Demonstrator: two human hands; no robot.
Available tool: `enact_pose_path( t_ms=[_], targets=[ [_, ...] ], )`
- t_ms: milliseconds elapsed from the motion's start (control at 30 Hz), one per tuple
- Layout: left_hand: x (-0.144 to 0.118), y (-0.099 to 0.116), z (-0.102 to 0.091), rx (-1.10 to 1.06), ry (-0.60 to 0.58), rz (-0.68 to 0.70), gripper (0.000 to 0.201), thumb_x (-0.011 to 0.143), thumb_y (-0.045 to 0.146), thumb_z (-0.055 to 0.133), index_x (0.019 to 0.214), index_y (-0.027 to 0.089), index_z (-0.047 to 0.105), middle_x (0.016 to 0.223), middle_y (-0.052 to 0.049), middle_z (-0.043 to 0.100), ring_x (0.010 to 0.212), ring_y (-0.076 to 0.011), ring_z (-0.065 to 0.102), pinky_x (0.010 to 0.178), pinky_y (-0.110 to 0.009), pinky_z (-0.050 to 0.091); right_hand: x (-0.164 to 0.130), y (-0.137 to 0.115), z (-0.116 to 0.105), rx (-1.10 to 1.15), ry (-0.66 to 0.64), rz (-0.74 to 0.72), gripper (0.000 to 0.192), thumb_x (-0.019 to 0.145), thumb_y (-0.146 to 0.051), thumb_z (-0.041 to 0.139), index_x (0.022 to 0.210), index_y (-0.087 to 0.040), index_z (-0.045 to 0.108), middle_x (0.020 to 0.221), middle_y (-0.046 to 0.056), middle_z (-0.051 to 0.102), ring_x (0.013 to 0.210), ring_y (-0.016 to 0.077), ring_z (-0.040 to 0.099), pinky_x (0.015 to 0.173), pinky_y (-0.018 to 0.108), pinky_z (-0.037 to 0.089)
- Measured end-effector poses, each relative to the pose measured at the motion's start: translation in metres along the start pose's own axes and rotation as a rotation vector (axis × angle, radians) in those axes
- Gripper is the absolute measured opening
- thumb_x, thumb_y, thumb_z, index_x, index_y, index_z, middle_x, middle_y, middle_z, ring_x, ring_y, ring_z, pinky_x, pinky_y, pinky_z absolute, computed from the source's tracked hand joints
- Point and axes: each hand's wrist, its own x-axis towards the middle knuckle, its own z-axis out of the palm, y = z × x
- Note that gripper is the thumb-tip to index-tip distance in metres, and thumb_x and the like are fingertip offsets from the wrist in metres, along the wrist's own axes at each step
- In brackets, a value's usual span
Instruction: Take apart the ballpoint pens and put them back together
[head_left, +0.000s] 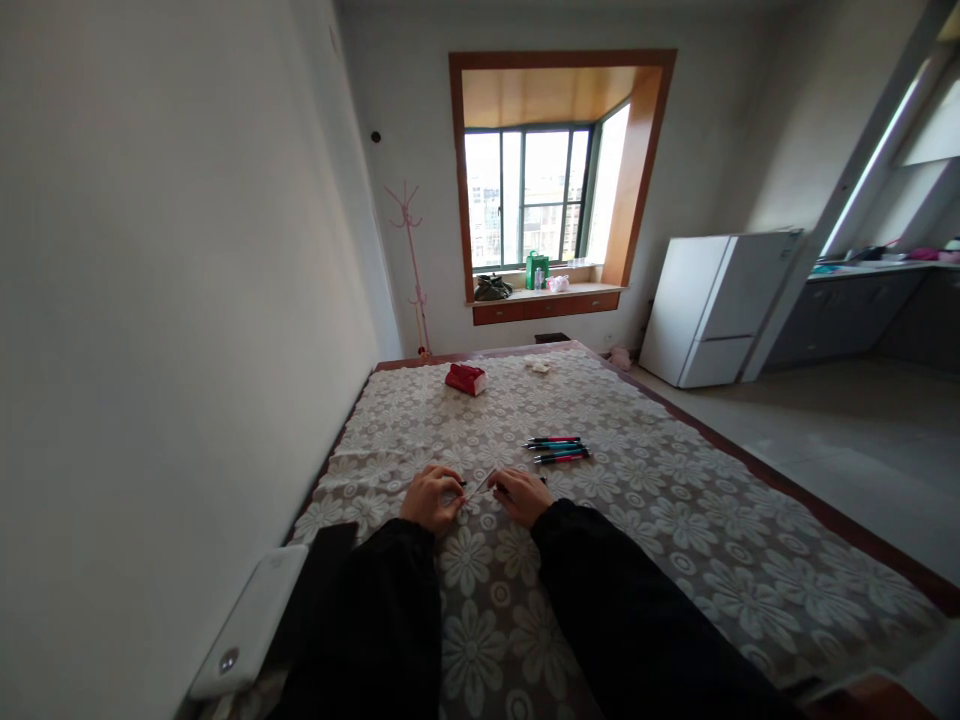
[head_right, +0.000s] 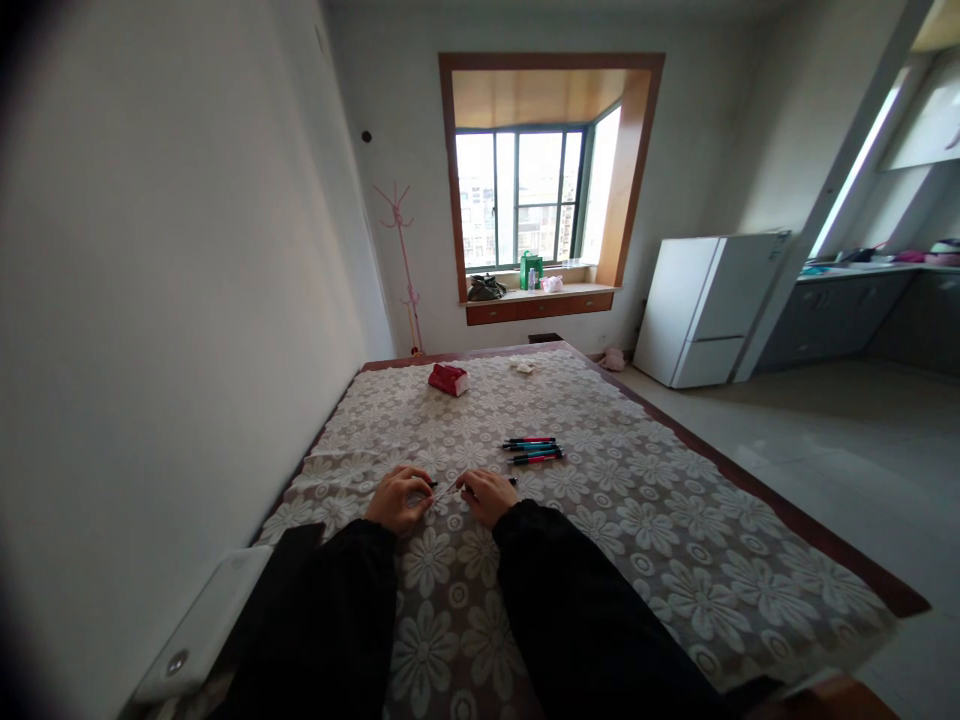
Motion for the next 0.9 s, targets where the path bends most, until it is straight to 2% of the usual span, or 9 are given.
enact_pose_path(
  t_ms=[67, 167, 300, 400, 500, 700, 900],
  targets=[
    [-0.0005, -0.0003, -0.0017, 0.021, 0.016, -0.034, 0.005, 0.073, 0.023, 0.067, 0.076, 0.024, 0.072, 0.099, -0.003, 0.069, 0.102, -0.0227, 0.056, 0.094, -0.037, 0.042, 0.0002, -0.0010, -0.0027, -0.014, 0.005, 0.028, 0.018, 0.079, -0.013, 0.058, 0.095, -0.020, 0.061, 0.089, 0.003, 0.065, 0.088, 0.0200, 0.059, 0.081, 0.031, 0.042],
    [-0.0005, 0.0002, -0.0034, 0.044, 0.032, -0.062, 0.006, 0.073, 0.023, 0.066, 0.076, 0.024, 0.071, 0.095, -0.003, 0.068, 0.100, -0.0224, 0.057, 0.093, -0.037, 0.042, 0.0001, -0.0042, -0.0054, -0.013, -0.025, -0.028, 0.018, 0.075, -0.010, 0.058, 0.090, -0.020, 0.059, 0.089, 0.003, 0.064, 0.088, 0.0197, 0.057, 0.080, 0.030, 0.041],
    [0.0001, 0.0016, -0.0049, 0.050, 0.037, -0.048, 0.006, 0.073, 0.022, 0.067, 0.076, 0.024, 0.071, 0.096, -0.003, 0.068, 0.100, -0.0223, 0.057, 0.092, -0.036, 0.042, -0.0011, -0.0069, -0.0036, -0.014, -0.032, -0.035, 0.021, 0.074, -0.010, 0.057, 0.092, -0.019, 0.058, 0.089, 0.004, 0.064, 0.085, 0.0191, 0.058, 0.077, 0.029, 0.041],
    [0.0000, 0.0027, -0.0050, 0.030, 0.021, -0.023, 0.006, 0.072, 0.021, 0.067, 0.076, 0.025, 0.071, 0.097, -0.002, 0.069, 0.101, -0.0222, 0.056, 0.093, -0.036, 0.042, -0.0019, -0.0066, -0.0011, -0.017, 0.009, 0.023, 0.024, 0.078, -0.010, 0.052, 0.099, -0.018, 0.057, 0.091, 0.005, 0.065, 0.085, 0.0190, 0.059, 0.078, 0.029, 0.041],
    [-0.0001, 0.0032, -0.0037, 0.010, 0.021, -0.003, 0.006, 0.073, 0.022, 0.068, 0.076, 0.025, 0.072, 0.098, -0.002, 0.069, 0.102, -0.0218, 0.056, 0.093, -0.036, 0.042, -0.0017, -0.0064, -0.0007, -0.014, -0.006, -0.004, 0.025, 0.084, -0.009, 0.045, 0.103, -0.020, 0.058, 0.098, 0.005, 0.066, 0.091, 0.0190, 0.061, 0.082, 0.030, 0.041],
    [0.0013, 0.0030, -0.0008, -0.028, -0.004, 0.027, 0.004, 0.073, 0.026, 0.071, 0.076, 0.026, 0.073, 0.097, -0.002, 0.069, 0.101, -0.0215, 0.057, 0.091, -0.036, 0.043, 0.0000, -0.0069, -0.0015, -0.034, -0.046, -0.021, 0.019, 0.092, -0.015, 0.043, 0.094, -0.020, 0.061, 0.092, 0.004, 0.066, 0.086, 0.0171, 0.061, 0.076, 0.026, 0.042],
    [0.0013, 0.0029, -0.0001, -0.030, 0.022, -0.003, 0.004, 0.073, 0.025, 0.070, 0.075, 0.026, 0.073, 0.096, -0.002, 0.070, 0.100, -0.0212, 0.058, 0.091, -0.036, 0.043, 0.0002, -0.0035, -0.0037, -0.086, -0.070, 0.025, 0.014, 0.090, -0.018, 0.048, 0.089, -0.019, 0.062, 0.088, 0.004, 0.066, 0.081, 0.0167, 0.061, 0.071, 0.025, 0.041]
  ],
)
